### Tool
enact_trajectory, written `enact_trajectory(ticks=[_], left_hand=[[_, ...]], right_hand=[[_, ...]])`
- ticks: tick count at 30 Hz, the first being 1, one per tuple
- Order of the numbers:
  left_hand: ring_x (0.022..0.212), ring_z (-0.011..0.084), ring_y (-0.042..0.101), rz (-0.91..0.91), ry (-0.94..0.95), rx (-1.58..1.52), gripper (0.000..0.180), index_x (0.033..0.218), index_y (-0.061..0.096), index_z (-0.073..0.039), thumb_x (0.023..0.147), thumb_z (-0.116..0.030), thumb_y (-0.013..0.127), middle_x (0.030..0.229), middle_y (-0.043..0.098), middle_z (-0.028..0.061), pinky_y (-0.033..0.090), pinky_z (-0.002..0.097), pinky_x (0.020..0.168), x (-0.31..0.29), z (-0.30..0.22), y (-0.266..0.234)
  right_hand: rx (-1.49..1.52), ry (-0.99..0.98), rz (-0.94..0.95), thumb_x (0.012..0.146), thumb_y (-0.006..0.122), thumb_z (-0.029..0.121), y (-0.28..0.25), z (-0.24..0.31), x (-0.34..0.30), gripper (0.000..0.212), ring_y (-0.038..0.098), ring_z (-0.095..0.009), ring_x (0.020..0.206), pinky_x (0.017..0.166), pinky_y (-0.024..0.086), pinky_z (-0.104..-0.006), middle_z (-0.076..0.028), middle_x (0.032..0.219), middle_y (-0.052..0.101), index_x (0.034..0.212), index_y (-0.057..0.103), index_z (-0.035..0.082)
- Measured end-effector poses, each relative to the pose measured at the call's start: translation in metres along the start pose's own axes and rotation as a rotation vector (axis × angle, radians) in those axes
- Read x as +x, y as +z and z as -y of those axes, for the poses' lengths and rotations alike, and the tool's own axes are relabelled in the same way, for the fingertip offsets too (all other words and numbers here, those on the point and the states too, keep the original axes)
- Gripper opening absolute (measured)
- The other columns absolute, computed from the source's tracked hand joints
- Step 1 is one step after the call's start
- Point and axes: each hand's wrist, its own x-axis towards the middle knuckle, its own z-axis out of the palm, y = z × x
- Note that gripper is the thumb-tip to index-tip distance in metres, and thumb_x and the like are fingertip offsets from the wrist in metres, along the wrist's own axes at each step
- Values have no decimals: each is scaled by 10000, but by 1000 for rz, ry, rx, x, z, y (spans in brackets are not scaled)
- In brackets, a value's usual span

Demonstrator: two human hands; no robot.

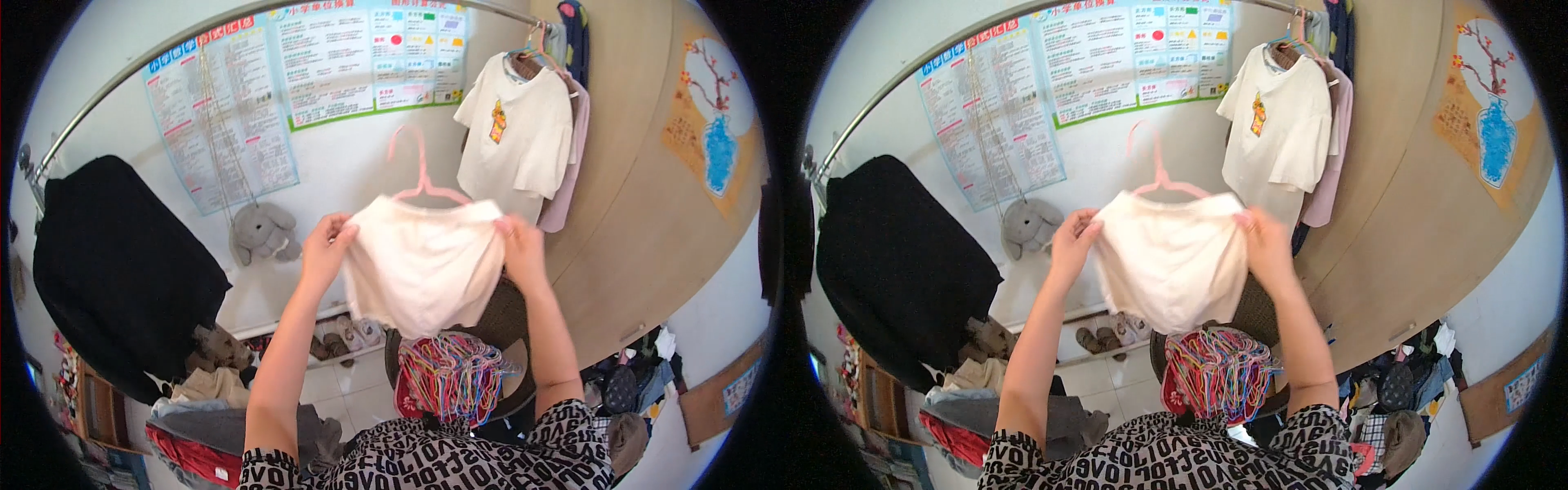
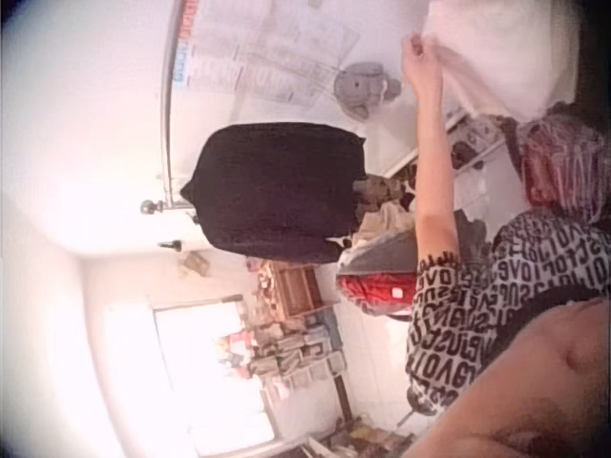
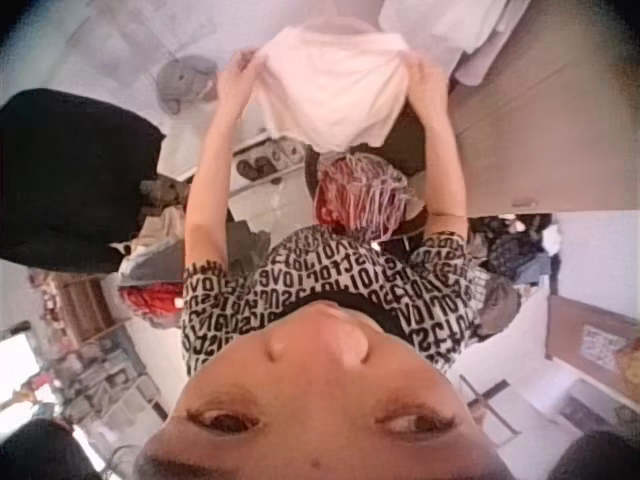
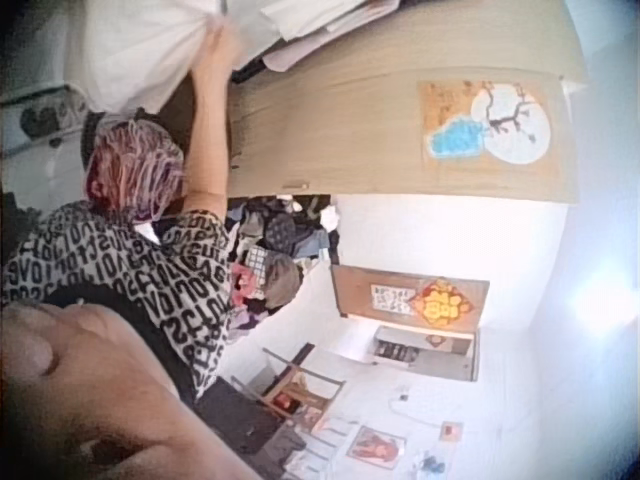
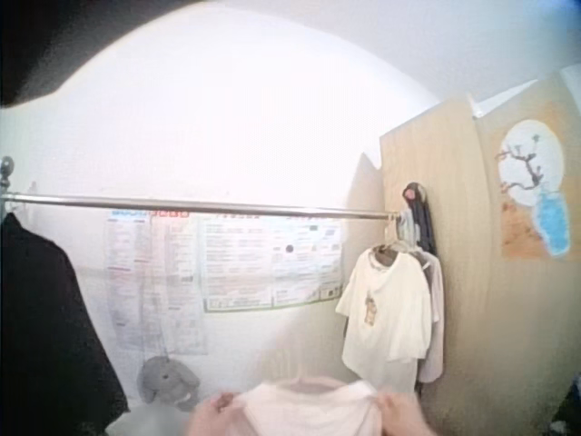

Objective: The person hangs laundry by taking clothes from a pile, inserting hangers into each shirt, top, and pair of shorts, and hanging them on a clothing rack.

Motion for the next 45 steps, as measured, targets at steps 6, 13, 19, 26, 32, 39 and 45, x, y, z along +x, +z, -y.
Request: enact_trajectory(ticks=[6,13,19,26,32,39,45], left_hand=[[991,164,579,225,203,-58,377,1221,513,-43,861,-122,591,1136,602,76,472,297,835,57,-50,74],[984,188,597,306,332,64,328,1179,564,-53,860,-124,590,1105,625,83,475,311,843,88,-149,131],[963,200,600,418,311,59,297,1150,590,-65,860,-130,599,1098,628,90,482,326,834,70,-121,127],[900,185,612,287,90,31,253,1113,607,-64,860,-79,589,1001,637,84,496,310,776,-42,-1,48],[840,267,618,-225,-195,398,190,990,643,-57,805,-94,617,975,629,114,496,339,723,-183,133,-66],[1121,396,425,-1004,-507,1215,502,1133,527,-61,669,-71,717,1225,451,208,369,436,955,-347,141,-231],[1173,412,367,-1482,-723,1464,656,1276,406,-66,734,-239,732,1302,360,231,346,466,979,-403,145,-303]], right_hand=[[-396,-235,-444,907,537,261,-77,-18,155,294,550,-401,657,572,418,-433,-235,704,550,773,540,0],[-660,-37,-545,931,447,367,-108,-22,293,381,595,-419,863,746,461,-490,-223,882,630,838,614,38],[-790,123,-452,921,443,319,-84,-37,275,349,608,-394,905,801,467,-475,-197,958,644,926,656,43],[-611,-243,-476,925,415,157,-65,-179,184,283,591,-310,989,907,431,-387,-166,1048,629,1059,632,35],[-190,20,137,950,427,220,76,-236,-71,321,529,-207,659,630,422,-336,-101,728,588,818,590,-23],[232,353,896,899,507,198,231,-146,-320,237,578,-198,610,603,456,-310,-91,696,627,835,649,19],[239,136,1383,885,552,243,274,-8,-323,267,621,-227,675,644,466,-317,-132,723,638,899,626,-13]])
